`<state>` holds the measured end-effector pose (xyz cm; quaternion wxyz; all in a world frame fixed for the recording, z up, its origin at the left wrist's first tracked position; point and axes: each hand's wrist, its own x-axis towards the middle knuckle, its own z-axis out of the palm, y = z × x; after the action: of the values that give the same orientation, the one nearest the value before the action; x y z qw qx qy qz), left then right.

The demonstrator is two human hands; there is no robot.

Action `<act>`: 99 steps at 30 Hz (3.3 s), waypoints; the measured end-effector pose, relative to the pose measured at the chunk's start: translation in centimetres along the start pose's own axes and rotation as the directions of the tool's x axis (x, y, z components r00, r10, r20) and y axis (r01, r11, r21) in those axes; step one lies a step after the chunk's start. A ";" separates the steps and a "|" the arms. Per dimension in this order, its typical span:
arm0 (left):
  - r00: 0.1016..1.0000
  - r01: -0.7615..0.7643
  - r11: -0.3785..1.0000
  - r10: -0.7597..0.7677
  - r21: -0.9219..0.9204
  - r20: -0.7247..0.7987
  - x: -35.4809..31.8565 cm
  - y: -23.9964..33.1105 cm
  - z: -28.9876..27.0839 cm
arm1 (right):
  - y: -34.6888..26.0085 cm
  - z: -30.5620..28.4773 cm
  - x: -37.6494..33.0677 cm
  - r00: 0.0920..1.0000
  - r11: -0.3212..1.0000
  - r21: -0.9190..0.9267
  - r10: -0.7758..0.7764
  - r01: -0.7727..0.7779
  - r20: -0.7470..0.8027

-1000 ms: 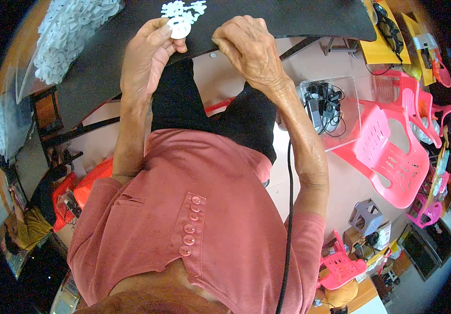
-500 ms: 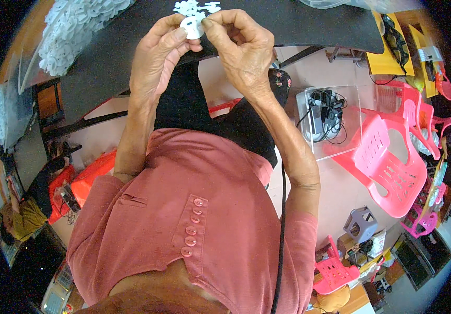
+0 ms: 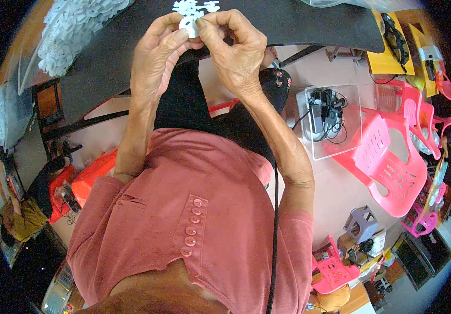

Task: Assembling small white plastic components by hand at a workspace.

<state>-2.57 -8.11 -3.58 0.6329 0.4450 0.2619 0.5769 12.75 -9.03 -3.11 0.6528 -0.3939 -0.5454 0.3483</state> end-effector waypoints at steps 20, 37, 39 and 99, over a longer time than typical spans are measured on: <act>0.998 0.061 0.997 -0.060 0.048 -0.023 -0.3 0.6 0.1 | -1.4 -3.3 3.5 0.832 0.799 0.235 0.542 -0.554 0.119; 1.000 0.031 0.999 -0.031 0.013 -0.005 -0.1 0.4 0.0 | -1.9 -4.4 5.2 0.743 0.772 0.048 0.590 -0.633 0.315; 0.999 0.049 0.998 -0.049 0.045 -0.009 -0.1 0.4 0.0 | -2.5 -4.2 5.1 0.719 0.757 -0.007 0.623 -0.653 0.307; 0.999 -0.050 0.996 0.051 0.068 -0.014 0.0 -0.1 0.2 | -4.9 -2.7 4.3 0.798 0.911 -0.135 0.408 -0.391 0.443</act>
<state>-2.37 -8.12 -3.54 0.6005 0.4682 0.2748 0.5871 16.21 -7.77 2.86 0.4086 -0.4173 -0.5956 0.5516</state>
